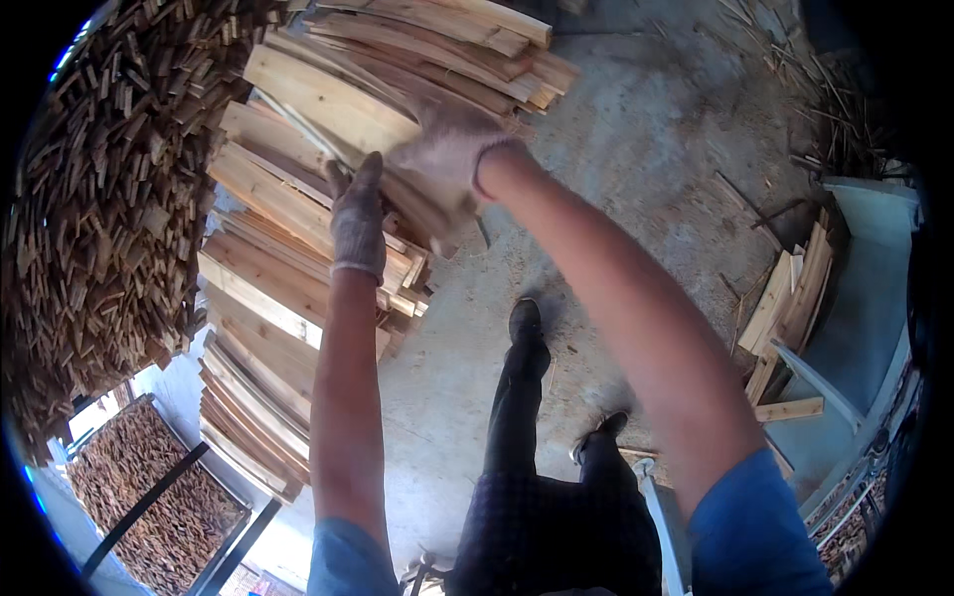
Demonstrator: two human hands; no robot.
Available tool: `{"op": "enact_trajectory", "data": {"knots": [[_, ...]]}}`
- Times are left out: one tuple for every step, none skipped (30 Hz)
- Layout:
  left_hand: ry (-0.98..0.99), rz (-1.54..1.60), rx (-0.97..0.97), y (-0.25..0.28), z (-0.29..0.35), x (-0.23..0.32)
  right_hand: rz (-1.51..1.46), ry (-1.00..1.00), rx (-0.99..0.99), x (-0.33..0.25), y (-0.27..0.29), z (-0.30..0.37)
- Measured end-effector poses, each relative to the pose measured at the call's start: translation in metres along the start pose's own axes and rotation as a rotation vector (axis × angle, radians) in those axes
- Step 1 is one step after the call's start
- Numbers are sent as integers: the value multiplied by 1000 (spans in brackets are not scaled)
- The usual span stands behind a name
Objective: The person gathers and stacks wooden planks and offcuts in a workshop. They repeatedly pick up pieces from the floor and a nearby pile, arrange them into neat stacks, and move the stacks to a designated area. The person also uses a long stick to sweep wood scraps under a machine.
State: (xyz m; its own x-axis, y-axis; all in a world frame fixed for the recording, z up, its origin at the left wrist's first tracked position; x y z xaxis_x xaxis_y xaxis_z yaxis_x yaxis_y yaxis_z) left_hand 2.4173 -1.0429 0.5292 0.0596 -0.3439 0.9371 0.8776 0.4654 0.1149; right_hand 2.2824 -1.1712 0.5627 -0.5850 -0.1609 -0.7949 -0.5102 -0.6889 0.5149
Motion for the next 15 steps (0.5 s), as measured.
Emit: {"op": "enact_trajectory", "data": {"knots": [[121,57,-50,-6,-6,-15,12,-96,-49,10,-9,1],[237,114,-122,-26,-12,-31,418,12,274,45,-33,8],[189,52,-178,-37,13,-56,497,-30,179,68,-46,27],[132,-6,-242,-54,38,-79,377,-63,82,106,-61,51],[68,-62,-295,-68,64,-99,300,-52,171,141,-77,97],[260,-417,-430,-85,95,-120,386,-104,288,195,-96,151],[334,-95,-342,-85,137,-157,307,-253,104,238,-120,200],[373,-180,-409,-83,170,-179,221,-356,-18,286,-140,264],[409,-274,-466,-75,204,-202,161,-621,-293,320,-147,318],[529,-24,-381,-55,242,-232,194,-723,-410,341,-145,377],[665,212,-295,-42,270,-251,241,-782,-543,374,-152,439],[587,-162,-381,-29,294,-266,270,-836,-687,403,-162,504],[463,-532,-467,-22,312,-270,175,-936,-609,417,-165,560],[524,-452,-412,-12,329,-278,83,-1025,-517,429,-166,613],[580,-364,-329,-5,347,-285,12,-1098,-422,439,-163,660]]}}
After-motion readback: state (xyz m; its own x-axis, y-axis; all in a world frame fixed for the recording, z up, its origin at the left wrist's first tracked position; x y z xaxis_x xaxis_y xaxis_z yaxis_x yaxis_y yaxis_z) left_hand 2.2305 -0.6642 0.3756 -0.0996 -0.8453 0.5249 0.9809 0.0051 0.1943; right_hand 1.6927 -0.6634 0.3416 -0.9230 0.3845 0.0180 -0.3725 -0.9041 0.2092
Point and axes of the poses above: each hand's wrist, its own z-axis away from the middle knuckle, its own y-axis out of the back of the hand, x = y × z, the point moved 4 cm from there along -z, towards the middle knuckle, and after that the axes turned 1 degree about y, right-handed, at the moved point
